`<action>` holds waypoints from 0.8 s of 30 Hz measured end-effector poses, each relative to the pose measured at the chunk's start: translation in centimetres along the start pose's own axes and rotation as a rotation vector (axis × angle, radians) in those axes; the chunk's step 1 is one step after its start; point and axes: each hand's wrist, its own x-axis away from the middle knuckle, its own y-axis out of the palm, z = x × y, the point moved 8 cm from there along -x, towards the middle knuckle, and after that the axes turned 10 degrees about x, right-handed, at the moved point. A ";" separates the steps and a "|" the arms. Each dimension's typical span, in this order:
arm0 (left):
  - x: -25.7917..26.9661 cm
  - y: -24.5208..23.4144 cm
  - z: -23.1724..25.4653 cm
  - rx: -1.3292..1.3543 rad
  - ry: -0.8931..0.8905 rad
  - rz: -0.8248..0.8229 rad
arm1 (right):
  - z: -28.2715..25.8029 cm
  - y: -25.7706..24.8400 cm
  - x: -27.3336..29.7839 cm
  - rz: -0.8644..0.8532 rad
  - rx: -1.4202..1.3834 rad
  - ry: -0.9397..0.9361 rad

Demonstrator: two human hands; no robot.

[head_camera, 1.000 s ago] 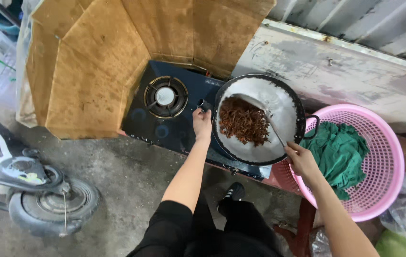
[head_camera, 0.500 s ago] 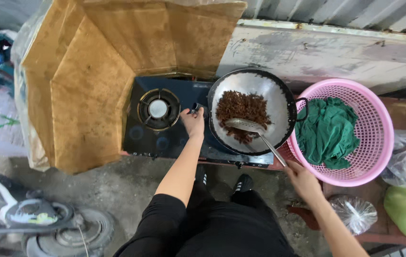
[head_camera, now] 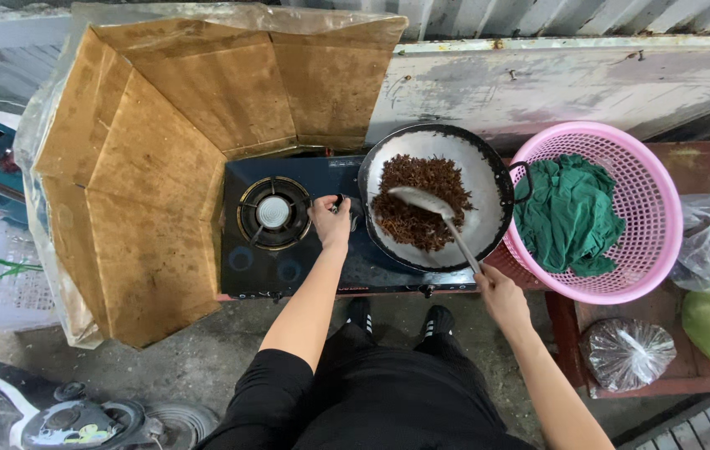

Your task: The person stirs a dark brown shredded food item in a wok on a portable gas stove using a slotted metal spoon. The person continuously stirs the contents to ensure even cooking.

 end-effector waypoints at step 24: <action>0.1 -0.1 -2.6 -0.016 -0.155 -0.107 | 0.0 2.8 5.0 -0.073 -0.632 0.021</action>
